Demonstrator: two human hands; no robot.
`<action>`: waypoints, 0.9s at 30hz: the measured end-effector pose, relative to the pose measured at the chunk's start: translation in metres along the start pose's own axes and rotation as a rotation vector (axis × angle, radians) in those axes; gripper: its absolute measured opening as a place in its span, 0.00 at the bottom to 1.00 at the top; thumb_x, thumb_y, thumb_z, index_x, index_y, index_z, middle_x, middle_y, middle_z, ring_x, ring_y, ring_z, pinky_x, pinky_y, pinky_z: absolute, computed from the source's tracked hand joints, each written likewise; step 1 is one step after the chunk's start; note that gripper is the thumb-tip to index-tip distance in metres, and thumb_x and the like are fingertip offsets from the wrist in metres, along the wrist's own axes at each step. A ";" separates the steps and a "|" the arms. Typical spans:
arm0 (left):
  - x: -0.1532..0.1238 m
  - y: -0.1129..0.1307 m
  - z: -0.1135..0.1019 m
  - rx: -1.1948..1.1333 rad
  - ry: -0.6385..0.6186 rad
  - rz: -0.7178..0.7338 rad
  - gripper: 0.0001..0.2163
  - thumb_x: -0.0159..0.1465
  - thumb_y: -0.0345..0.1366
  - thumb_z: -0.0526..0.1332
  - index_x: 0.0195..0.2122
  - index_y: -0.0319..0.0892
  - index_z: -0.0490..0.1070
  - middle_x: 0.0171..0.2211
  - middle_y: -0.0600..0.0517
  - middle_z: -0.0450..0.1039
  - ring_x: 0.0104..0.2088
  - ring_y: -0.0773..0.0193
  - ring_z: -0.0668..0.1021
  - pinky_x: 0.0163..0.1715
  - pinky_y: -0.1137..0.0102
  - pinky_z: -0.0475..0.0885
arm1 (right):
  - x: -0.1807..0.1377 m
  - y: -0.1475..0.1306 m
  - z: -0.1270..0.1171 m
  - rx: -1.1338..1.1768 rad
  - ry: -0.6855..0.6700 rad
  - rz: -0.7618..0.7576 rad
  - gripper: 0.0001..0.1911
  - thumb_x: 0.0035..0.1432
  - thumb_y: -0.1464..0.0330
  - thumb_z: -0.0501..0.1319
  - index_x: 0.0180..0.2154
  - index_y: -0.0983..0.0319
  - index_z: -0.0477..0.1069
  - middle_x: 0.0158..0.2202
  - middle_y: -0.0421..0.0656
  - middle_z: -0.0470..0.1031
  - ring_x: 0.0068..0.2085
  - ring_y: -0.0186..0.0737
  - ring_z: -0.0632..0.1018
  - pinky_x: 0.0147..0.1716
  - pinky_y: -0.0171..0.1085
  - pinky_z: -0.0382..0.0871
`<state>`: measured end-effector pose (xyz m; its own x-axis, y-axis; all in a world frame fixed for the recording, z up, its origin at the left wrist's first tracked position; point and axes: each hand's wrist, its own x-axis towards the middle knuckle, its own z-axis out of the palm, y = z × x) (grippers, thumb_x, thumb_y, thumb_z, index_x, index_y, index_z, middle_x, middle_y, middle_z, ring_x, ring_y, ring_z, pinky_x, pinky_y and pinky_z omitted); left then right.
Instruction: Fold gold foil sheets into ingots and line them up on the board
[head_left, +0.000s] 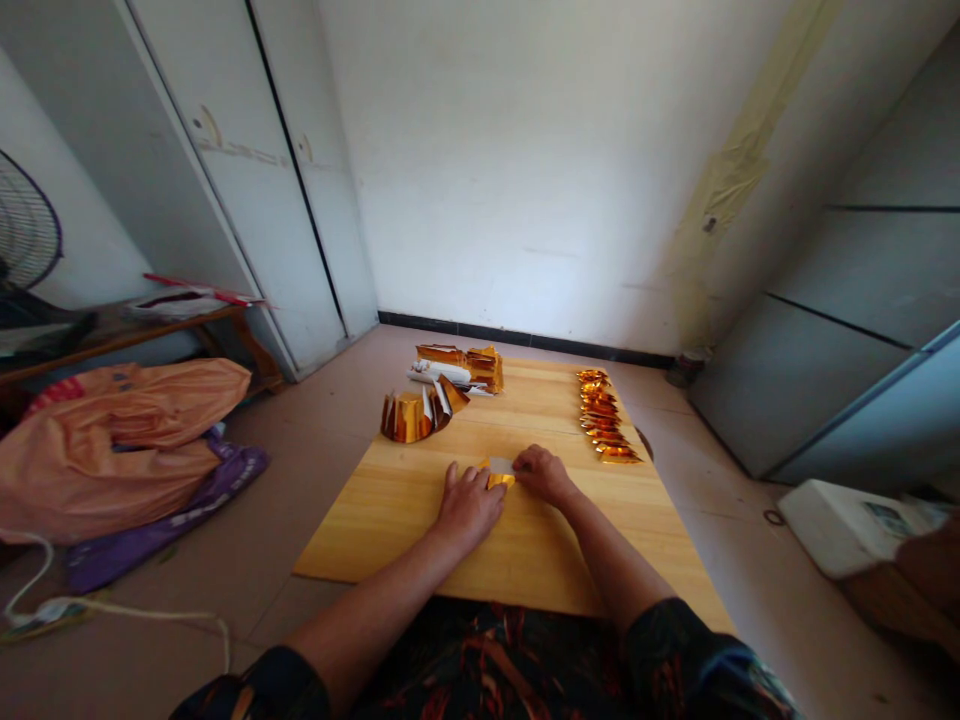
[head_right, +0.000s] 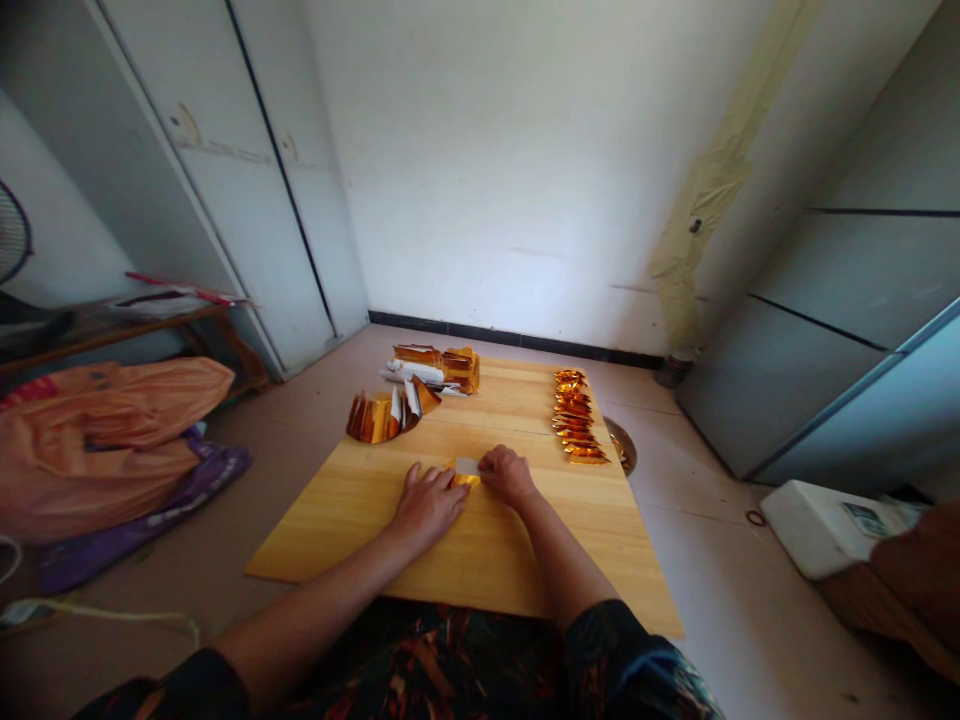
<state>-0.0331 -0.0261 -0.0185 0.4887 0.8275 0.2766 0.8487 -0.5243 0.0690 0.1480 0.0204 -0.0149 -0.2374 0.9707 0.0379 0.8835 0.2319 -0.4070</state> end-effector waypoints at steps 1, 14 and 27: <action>0.001 0.001 0.000 -0.008 0.015 -0.014 0.07 0.62 0.39 0.57 0.39 0.50 0.73 0.43 0.49 0.73 0.44 0.56 0.70 0.53 0.45 0.52 | -0.002 0.000 0.001 -0.013 0.018 -0.028 0.08 0.53 0.74 0.59 0.33 0.59 0.75 0.38 0.42 0.74 0.40 0.36 0.72 0.38 0.33 0.62; 0.014 -0.040 -0.004 -0.222 -0.032 0.043 0.10 0.61 0.27 0.55 0.34 0.46 0.74 0.47 0.51 0.75 0.46 0.62 0.74 0.52 0.57 0.60 | -0.047 -0.045 0.014 -0.136 0.065 -0.265 0.10 0.61 0.68 0.54 0.35 0.56 0.75 0.38 0.44 0.75 0.42 0.41 0.70 0.39 0.38 0.59; 0.008 -0.034 0.008 -0.284 0.015 -0.050 0.03 0.60 0.34 0.58 0.33 0.47 0.71 0.48 0.53 0.74 0.49 0.60 0.72 0.55 0.55 0.54 | -0.031 0.007 0.021 0.061 0.129 -0.402 0.10 0.52 0.66 0.65 0.38 0.57 0.75 0.43 0.44 0.72 0.44 0.42 0.71 0.43 0.39 0.63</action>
<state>-0.0565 0.0002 -0.0258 0.4428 0.8516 0.2803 0.7800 -0.5201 0.3480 0.1530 -0.0090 -0.0384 -0.5020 0.8046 0.3172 0.7047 0.5932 -0.3892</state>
